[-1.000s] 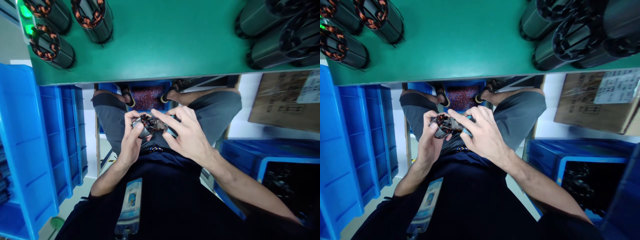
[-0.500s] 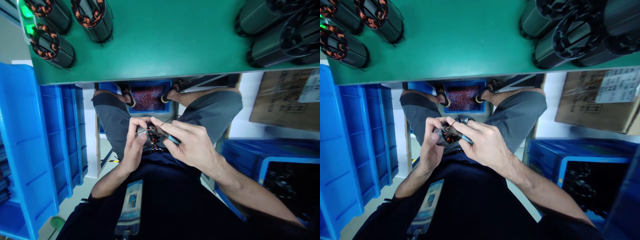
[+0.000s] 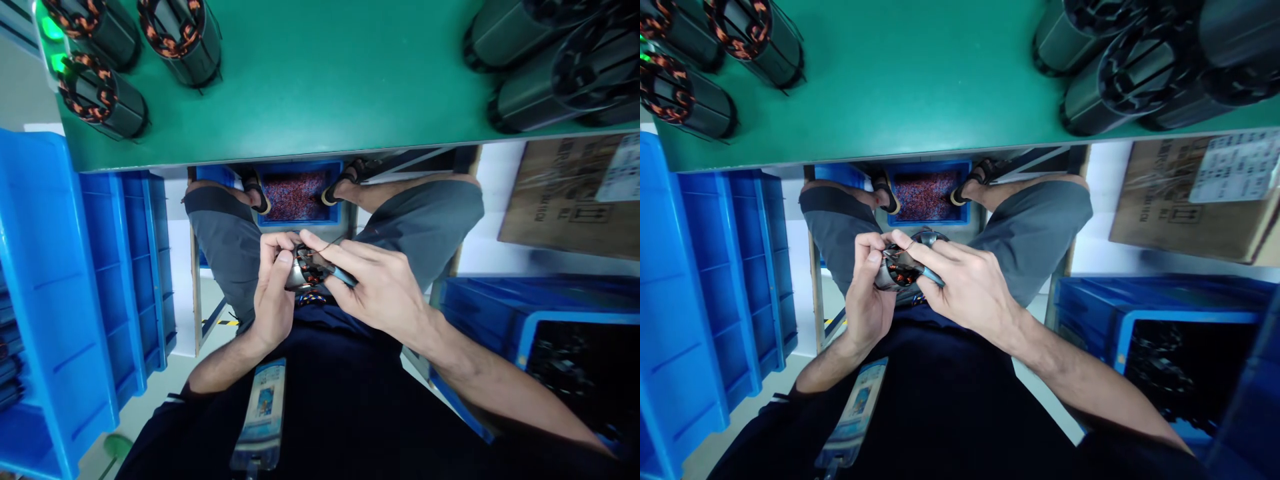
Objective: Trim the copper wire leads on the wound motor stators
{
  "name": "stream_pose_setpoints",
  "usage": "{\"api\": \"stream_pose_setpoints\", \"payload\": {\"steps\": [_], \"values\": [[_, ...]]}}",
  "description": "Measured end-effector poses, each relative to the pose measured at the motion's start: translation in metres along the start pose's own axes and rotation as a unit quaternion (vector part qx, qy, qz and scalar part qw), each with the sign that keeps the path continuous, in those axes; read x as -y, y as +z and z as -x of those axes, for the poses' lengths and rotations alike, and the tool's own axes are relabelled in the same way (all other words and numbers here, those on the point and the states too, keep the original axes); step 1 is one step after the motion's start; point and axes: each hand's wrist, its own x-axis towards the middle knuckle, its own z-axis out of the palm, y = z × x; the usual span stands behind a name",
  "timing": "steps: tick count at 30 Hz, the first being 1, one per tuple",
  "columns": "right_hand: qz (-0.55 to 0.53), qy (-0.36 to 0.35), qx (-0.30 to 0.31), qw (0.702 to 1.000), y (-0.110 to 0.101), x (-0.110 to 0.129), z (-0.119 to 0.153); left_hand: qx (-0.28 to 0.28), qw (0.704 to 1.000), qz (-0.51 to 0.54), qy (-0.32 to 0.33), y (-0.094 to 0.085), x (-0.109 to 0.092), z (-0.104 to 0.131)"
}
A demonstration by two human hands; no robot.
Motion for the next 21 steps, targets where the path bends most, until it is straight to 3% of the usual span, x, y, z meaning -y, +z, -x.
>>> {"api": "stream_pose_setpoints", "payload": {"steps": [6, 9, 12, 15, 16, 18, 21], "values": [[-0.159, 0.051, 0.066, 0.984, 0.022, -0.025, -0.027, -0.044, 0.998, -0.005, -0.044, -0.016, 0.019, -0.023], [-0.176, 0.103, 0.08, 0.976, 0.037, -0.045, -0.037, -0.058, 0.996, 0.0, -0.063, -0.028, 0.019, -0.03], [-0.159, 0.137, 0.095, 0.973, 0.043, -0.064, -0.031, -0.043, 0.998, -0.031, -0.016, -0.041, -0.004, -0.027], [-0.151, 0.169, 0.118, 0.967, 0.037, -0.079, -0.011, 0.006, 0.98, -0.176, 0.092, -0.05, -0.048, -0.022], [-0.143, 0.177, 0.121, 0.966, 0.033, -0.083, -0.002, 0.018, 0.958, -0.248, 0.144, -0.051, -0.066, -0.023], [-0.124, 0.183, 0.119, 0.968, 0.018, -0.09, 0.015, 0.03, 0.88, -0.402, 0.25, -0.048, -0.104, -0.031], [-0.107, 0.165, 0.113, 0.974, -0.021, -0.09, 0.045, 0.014, 0.702, -0.629, 0.336, -0.035, -0.156, -0.06]]}}
